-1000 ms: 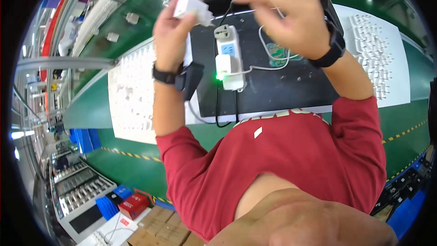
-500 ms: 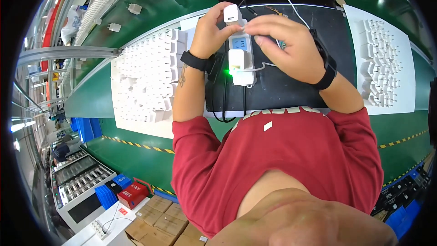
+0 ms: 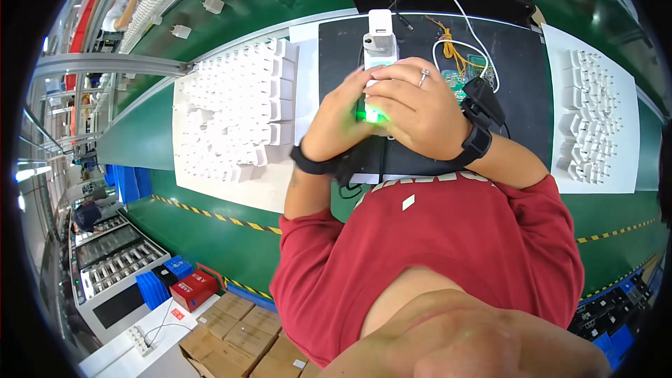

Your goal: Testing white power adapters by plugging them into a test fixture and using a probe at an assembly line station.

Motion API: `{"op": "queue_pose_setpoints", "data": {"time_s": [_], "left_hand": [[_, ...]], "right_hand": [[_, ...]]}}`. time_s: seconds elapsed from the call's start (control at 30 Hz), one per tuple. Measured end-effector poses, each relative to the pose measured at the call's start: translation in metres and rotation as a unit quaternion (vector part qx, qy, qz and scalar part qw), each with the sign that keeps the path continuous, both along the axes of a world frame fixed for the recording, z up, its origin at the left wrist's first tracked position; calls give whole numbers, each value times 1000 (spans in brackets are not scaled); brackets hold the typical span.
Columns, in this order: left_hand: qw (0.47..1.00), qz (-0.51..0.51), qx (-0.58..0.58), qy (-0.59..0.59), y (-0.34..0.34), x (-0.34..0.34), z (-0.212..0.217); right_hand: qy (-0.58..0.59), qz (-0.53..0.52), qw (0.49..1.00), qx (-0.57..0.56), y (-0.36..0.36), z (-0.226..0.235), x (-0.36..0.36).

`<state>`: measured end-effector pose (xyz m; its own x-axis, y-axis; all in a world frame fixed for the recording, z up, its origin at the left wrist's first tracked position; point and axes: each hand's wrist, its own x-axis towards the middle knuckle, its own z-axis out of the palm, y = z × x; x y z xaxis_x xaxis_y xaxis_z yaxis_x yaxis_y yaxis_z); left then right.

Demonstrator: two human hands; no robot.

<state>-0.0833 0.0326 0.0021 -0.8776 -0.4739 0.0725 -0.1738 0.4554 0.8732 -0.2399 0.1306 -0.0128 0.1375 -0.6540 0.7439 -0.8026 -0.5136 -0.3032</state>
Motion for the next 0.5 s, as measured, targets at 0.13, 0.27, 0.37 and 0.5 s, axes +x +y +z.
{"op": "queue_pose_setpoints", "data": {"time_s": [0.13, 0.27, 0.37, 0.5], "left_hand": [[981, -34, -167, 96, -4, -11, -15], [982, -31, -151, 108, -7, -11, -18], [985, -25, -144, 97, -2, -10, -18], [994, 14, -54, 96, 1, -11, -21]], "right_hand": [[2, 9, 1000, -26, 2, 26, 4], [-172, 139, 975, 12, 15, 83, -7], [-252, -46, 962, 97, -9, 87, -20], [-296, -105, 935, 165, -57, 37, -34]]}}
